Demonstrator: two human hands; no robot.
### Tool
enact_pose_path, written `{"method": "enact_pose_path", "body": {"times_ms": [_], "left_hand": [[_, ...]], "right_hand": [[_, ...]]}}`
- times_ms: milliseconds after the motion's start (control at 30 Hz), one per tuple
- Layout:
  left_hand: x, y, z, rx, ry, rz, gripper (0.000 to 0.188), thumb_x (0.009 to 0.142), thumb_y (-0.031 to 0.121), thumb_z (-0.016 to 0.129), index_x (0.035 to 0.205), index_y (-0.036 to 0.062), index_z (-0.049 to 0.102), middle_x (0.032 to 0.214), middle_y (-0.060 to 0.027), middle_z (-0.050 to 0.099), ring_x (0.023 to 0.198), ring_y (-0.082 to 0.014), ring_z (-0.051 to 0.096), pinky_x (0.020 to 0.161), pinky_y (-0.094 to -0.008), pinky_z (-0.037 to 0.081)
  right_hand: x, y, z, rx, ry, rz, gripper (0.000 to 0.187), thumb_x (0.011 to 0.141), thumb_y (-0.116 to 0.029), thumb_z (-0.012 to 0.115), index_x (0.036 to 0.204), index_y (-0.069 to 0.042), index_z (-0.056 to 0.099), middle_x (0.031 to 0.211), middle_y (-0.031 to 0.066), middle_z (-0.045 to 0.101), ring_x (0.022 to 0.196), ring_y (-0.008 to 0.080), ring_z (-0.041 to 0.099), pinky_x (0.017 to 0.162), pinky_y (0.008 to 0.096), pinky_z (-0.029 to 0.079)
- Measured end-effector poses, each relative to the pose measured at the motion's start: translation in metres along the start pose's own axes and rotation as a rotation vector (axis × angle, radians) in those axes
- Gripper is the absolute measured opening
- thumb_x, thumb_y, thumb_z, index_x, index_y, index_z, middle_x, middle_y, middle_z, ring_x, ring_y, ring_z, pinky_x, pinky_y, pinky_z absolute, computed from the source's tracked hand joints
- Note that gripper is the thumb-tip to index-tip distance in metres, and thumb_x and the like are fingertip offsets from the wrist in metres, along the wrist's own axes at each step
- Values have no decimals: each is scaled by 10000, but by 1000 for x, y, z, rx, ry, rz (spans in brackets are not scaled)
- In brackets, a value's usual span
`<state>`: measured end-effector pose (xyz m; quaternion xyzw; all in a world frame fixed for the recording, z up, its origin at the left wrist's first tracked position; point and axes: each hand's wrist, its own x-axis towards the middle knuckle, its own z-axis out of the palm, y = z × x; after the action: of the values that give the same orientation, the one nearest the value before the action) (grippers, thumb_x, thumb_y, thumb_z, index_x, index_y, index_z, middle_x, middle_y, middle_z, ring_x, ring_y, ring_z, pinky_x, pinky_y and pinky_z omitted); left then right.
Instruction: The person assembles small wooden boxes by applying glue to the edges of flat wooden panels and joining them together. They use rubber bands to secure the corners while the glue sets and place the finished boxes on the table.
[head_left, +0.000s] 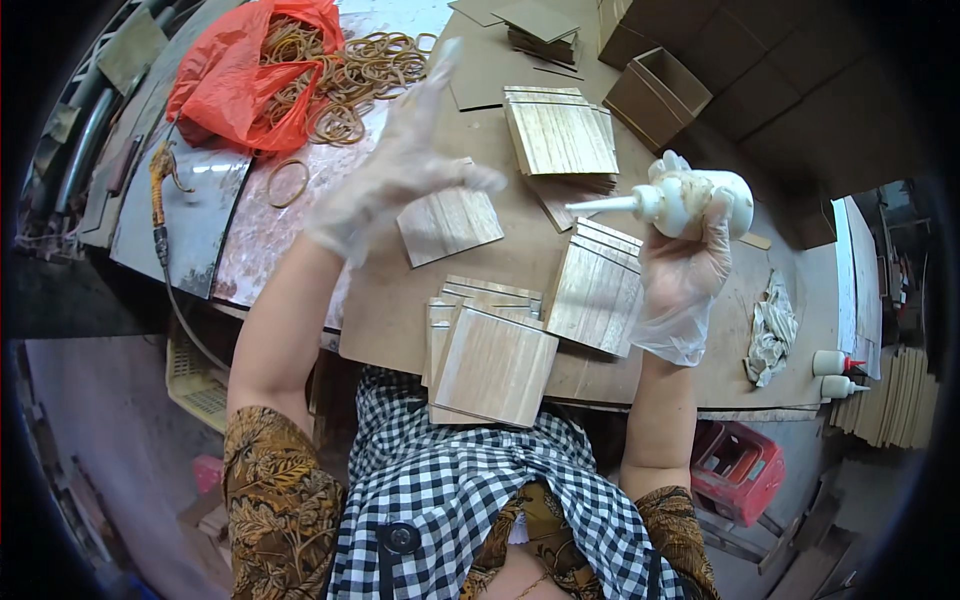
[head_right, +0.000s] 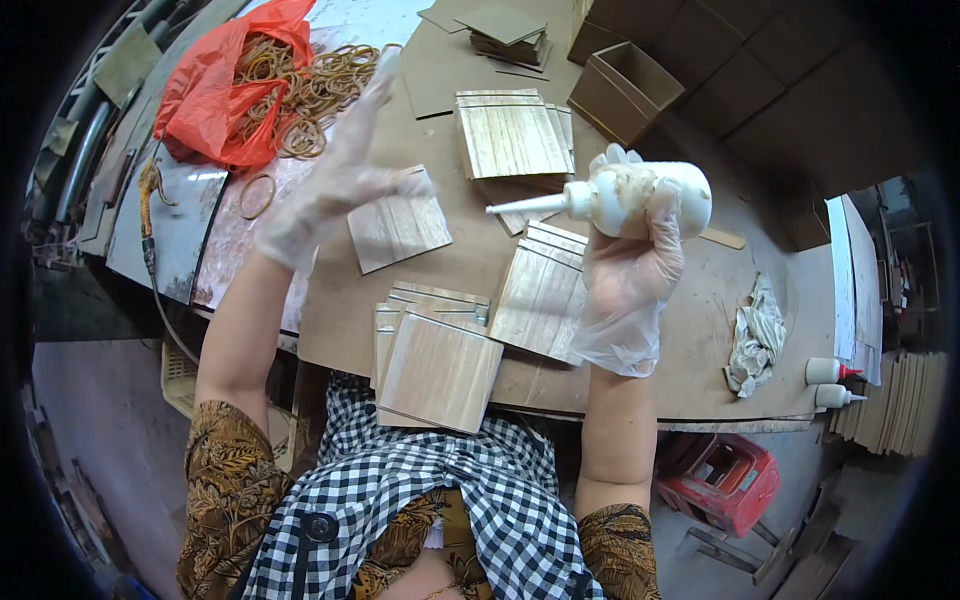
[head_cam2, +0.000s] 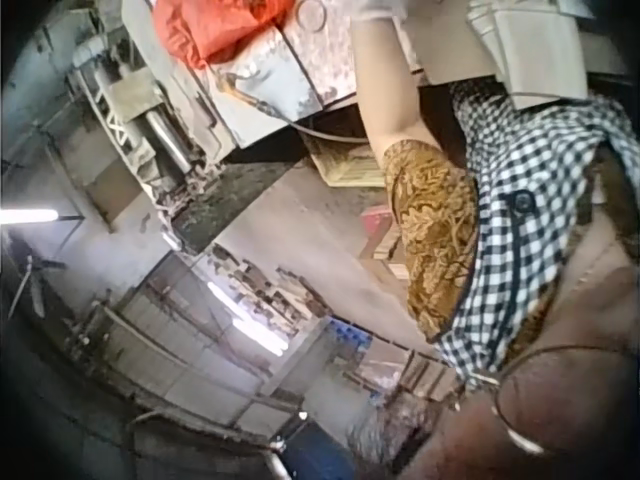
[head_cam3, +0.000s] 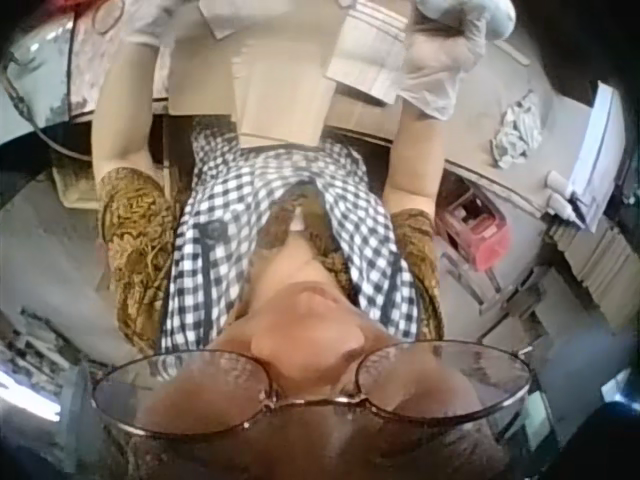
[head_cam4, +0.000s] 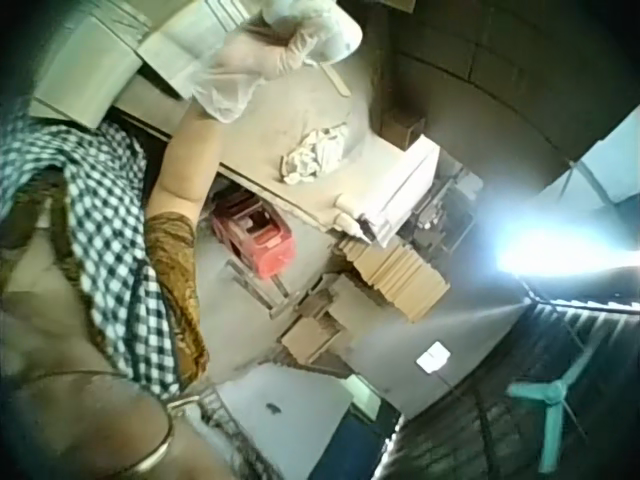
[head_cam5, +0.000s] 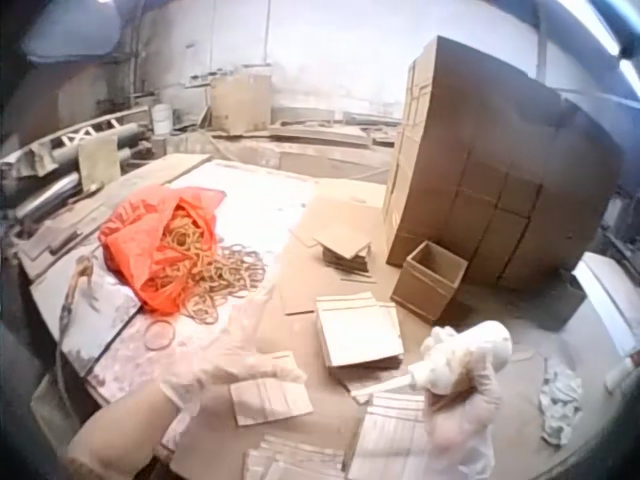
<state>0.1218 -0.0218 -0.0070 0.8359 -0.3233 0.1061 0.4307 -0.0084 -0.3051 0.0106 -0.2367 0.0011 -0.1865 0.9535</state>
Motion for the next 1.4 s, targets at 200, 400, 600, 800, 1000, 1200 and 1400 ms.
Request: {"method": "enact_pose_path", "body": {"times_ms": [200,400,600,800,1000,1200,1400], "left_hand": [[-85,21,-33,176,-240,-378,1380,474,344,952,1551,-6,162,1538,-238,321,1455,-377,263,1190,-403,242],[-86,24,-38,123,-250,-348,1271,532,338,924,1535,21,209,1408,-235,438,1349,-392,379,1147,-427,312],[-95,8,-39,58,-200,-245,1296,547,318,901,1568,72,141,1382,-243,448,1321,-422,380,1132,-454,327],[-103,-2,-35,-11,-154,-226,1308,549,385,907,1564,57,150,1409,-237,418,1353,-386,362,1156,-445,290],[-106,-9,-31,-5,-122,-203,1305,552,390,902,1566,61,149,1414,-238,415,1343,-391,369,1148,-447,301],[-106,-11,-30,-17,-116,-187,1308,545,398,901,1563,56,153,1422,-243,413,1336,-402,372,1139,-453,314],[-103,-8,-32,-3,-137,-210,1302,551,402,898,1562,59,155,1436,-246,405,1332,-411,375,1135,-462,317]], "right_hand": [[33,69,36,-226,-170,-38,486,917,-92,664,1332,56,461,1253,217,603,1159,313,624,1028,431,526],[49,130,62,-494,-413,58,635,867,-103,719,1381,88,399,1304,242,568,1169,330,616,1029,441,511],[44,151,77,-608,-494,40,658,834,-86,758,1383,47,422,1278,237,582,1142,294,625,984,424,530],[46,160,70,-676,-502,112,643,787,-54,797,1345,8,483,1212,171,618,1082,245,634,921,396,545],[42,170,73,-638,-446,189,601,727,-23,848,1262,-42,575,1098,54,669,976,186,652,849,339,550],[43,179,67,-610,-456,121,584,717,-33,858,1233,-48,586,1087,51,674,979,185,652,853,339,548],[39,178,74,-629,-432,146,603,700,-19,869,1229,-53,582,1095,51,673,991,185,653,860,340,551]]}}
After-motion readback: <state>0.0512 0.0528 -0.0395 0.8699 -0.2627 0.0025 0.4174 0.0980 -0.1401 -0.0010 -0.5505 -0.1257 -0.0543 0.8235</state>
